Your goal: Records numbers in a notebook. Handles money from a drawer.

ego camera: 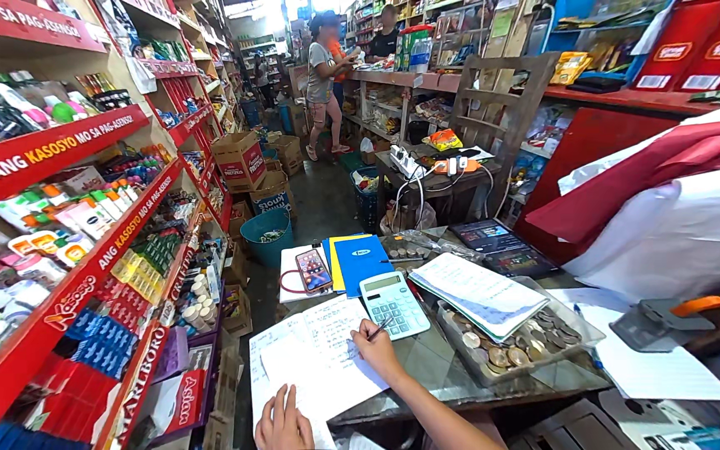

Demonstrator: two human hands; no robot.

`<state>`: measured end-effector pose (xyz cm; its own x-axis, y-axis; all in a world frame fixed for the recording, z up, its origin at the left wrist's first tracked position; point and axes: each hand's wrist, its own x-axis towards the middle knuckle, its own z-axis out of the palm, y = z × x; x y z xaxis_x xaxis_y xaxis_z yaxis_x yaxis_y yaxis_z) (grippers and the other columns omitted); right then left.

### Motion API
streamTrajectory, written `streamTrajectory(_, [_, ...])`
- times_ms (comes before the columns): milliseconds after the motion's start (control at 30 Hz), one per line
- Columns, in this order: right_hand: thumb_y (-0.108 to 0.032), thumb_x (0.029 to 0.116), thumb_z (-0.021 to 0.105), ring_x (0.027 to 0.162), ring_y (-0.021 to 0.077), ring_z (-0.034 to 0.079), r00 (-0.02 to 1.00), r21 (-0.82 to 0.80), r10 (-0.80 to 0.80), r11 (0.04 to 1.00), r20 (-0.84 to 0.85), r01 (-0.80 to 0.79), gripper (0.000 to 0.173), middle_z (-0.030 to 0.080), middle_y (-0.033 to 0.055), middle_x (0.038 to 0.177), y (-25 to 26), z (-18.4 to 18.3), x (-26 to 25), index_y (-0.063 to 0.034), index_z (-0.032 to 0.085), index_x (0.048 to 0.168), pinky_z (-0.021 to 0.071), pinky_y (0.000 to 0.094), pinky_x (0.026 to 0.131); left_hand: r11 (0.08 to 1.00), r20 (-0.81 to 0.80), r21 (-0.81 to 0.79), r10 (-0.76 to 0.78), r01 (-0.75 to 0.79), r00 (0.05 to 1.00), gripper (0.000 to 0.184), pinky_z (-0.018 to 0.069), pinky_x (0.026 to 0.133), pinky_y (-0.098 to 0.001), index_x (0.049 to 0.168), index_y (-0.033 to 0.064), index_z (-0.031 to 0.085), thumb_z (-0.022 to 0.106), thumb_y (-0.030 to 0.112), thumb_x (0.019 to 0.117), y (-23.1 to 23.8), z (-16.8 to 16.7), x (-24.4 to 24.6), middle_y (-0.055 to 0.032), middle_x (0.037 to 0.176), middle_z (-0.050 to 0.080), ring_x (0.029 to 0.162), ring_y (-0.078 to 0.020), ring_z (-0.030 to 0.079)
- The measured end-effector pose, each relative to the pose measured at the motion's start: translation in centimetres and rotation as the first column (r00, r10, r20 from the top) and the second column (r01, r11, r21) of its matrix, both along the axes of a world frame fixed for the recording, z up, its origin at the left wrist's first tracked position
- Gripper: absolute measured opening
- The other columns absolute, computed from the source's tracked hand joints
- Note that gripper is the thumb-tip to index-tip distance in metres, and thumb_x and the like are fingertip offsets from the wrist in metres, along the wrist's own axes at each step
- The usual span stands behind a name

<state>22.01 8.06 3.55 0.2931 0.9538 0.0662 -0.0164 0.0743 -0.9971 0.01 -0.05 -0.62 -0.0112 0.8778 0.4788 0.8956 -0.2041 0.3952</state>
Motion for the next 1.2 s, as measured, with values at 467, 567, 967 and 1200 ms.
streamTrajectory(467, [0.000,0.0891,0.061,0.042,0.0034,0.044,1.000,0.006,-0.004,1.000,-0.007,0.004,0.030,0.043,-0.0057,0.052,0.10,-0.15,-0.07,-0.0124,0.045,0.066,0.0407,0.0194,0.044,1.000,0.003,-0.010,0.002,-0.002,1.000,0.040,0.0374,0.098,-0.0688,0.122,0.0019,0.073,0.049,0.005,0.0914,-0.01,0.15,0.05,-0.0208,0.132,0.066,0.121,-0.0518,0.057])
streamTrajectory(567, [0.000,0.0891,0.061,0.042,0.0036,0.045,1.000,0.004,-0.006,1.000,-0.008,0.007,0.031,0.044,-0.0056,0.051,0.11,-0.19,-0.03,-0.0127,0.045,0.066,0.0409,0.0196,0.044,1.000,-0.004,-0.006,-0.002,0.002,1.000,0.040,0.0370,0.098,-0.0687,0.123,0.0015,0.073,0.048,0.006,0.0916,-0.05,0.03,0.02,-0.0213,0.133,0.065,0.121,-0.0519,0.057])
streamTrajectory(967, [-0.001,0.0895,0.061,0.042,0.0036,0.045,1.000,0.011,-0.013,1.000,-0.007,0.013,0.031,0.044,-0.0058,0.051,0.07,-0.21,-0.07,-0.0124,0.045,0.066,0.0411,0.0197,0.044,1.000,0.020,0.000,-0.011,0.011,1.000,0.040,0.0370,0.098,-0.0702,0.123,0.0002,0.072,0.048,0.005,0.0919,-0.10,0.27,0.10,-0.0219,0.132,0.066,0.122,-0.0533,0.056])
streamTrajectory(1200, [-0.001,0.0901,0.061,0.042,0.0034,0.045,1.000,0.002,-0.008,1.000,0.001,0.008,0.031,0.044,-0.0056,0.052,0.06,-0.09,-0.01,-0.0120,0.045,0.066,0.0414,0.0195,0.044,1.000,0.008,-0.002,-0.001,0.001,1.000,0.040,0.0371,0.098,-0.0694,0.123,0.0011,0.073,0.048,0.006,0.0922,-0.05,0.22,0.10,-0.0217,0.133,0.065,0.122,-0.0519,0.057])
